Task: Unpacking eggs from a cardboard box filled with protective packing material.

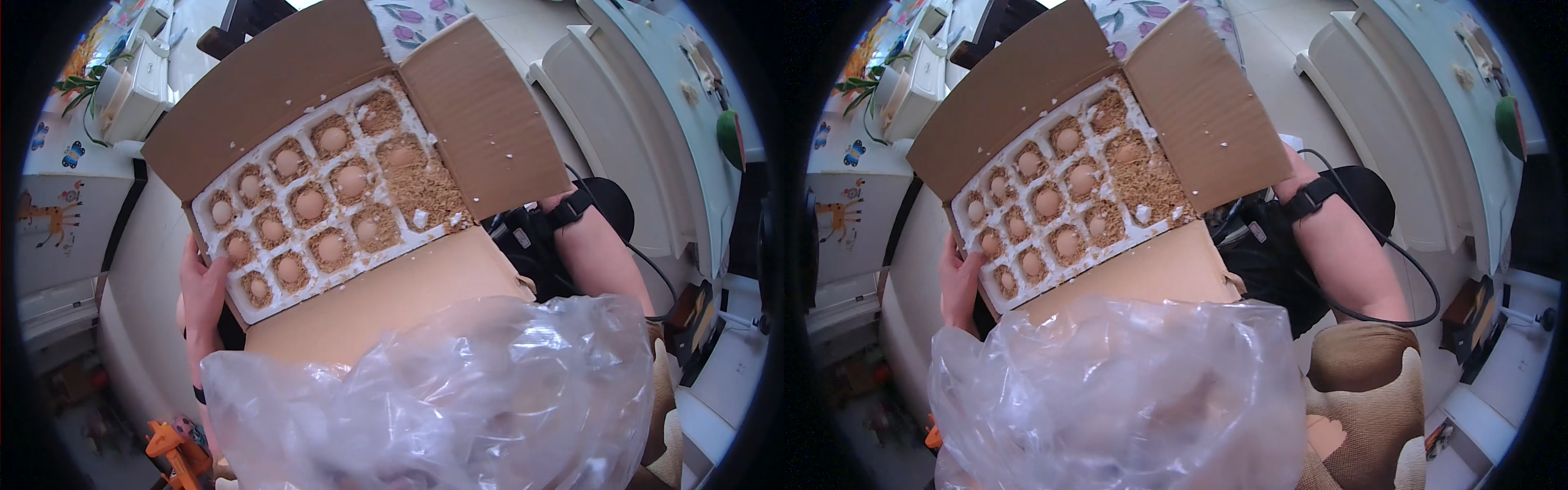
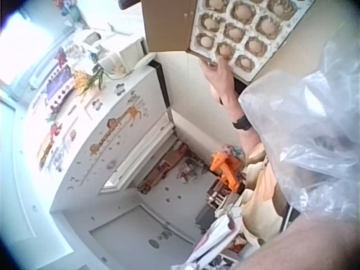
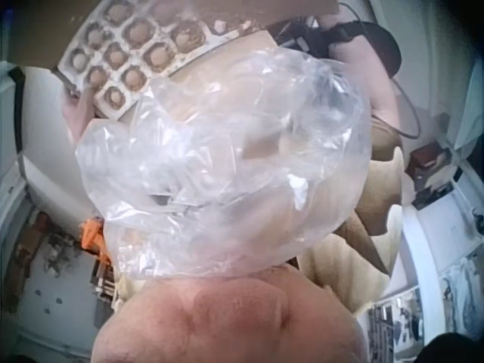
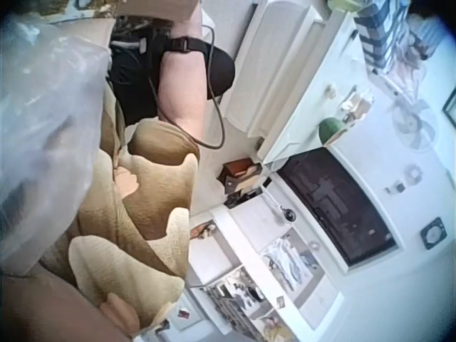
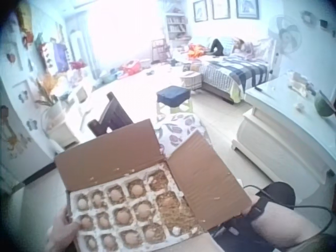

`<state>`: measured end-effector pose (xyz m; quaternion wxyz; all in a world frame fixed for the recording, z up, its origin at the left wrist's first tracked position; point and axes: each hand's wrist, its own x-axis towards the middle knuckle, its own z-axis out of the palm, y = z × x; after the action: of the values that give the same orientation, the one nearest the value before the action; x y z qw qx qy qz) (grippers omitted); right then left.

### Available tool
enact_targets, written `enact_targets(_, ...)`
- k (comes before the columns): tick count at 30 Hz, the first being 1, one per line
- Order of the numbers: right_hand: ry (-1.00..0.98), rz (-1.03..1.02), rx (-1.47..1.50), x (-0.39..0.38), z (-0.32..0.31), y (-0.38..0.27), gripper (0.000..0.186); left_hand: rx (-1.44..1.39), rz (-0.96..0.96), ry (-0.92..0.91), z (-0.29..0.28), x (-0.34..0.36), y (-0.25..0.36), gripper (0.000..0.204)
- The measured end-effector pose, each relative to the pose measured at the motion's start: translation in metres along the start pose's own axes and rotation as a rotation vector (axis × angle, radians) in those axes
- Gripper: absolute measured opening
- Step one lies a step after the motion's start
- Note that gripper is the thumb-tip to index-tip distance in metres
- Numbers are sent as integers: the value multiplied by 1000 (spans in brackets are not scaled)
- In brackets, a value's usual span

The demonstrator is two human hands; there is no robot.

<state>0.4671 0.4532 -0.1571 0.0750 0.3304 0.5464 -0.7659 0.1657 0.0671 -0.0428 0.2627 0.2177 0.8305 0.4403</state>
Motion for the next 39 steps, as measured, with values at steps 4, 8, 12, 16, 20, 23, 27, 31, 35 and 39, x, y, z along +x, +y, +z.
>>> enact_targets(4, -49, 6, 7, -4, 25, 13, 25, 25, 49, -2, -2, 4, -4, 56)
enact_targets(8, -32, -33, 35, 10, 49, 23, 25, 61, 53, -9, 3, 6, 2, 56)
enact_targets(12, 34, -66, 55, -9, 51, 23, 25, 91, 71, -46, 1, 8, 10, 59)
enact_targets(16, 128, -97, 79, -42, 49, 27, 24, 119, 170, -115, -4, 25, 0, 60)
enact_targets(20, 218, -157, 113, -47, 68, 37, 24, 220, 194, -179, -7, 66, -11, 58)
enact_targets(23, 303, -202, 115, -51, 78, 38, 24, 232, 237, -256, 0, 91, -16, 58)
enact_targets(27, 388, -283, 137, -62, 93, 25, 24, 332, 362, -196, -2, 116, -1, 56)
enact_targets(31, 445, -367, 114, -67, 88, 27, 24, 446, 371, -117, 5, 116, -5, 60)
enact_targets(35, 523, -461, 101, -87, 81, 8, 24, 490, 546, -30, -3, 93, 0, 70)
enact_targets(39, 605, -589, 36, -120, 69, -31, 24, 339, 905, -40, -5, 58, 18, 76)
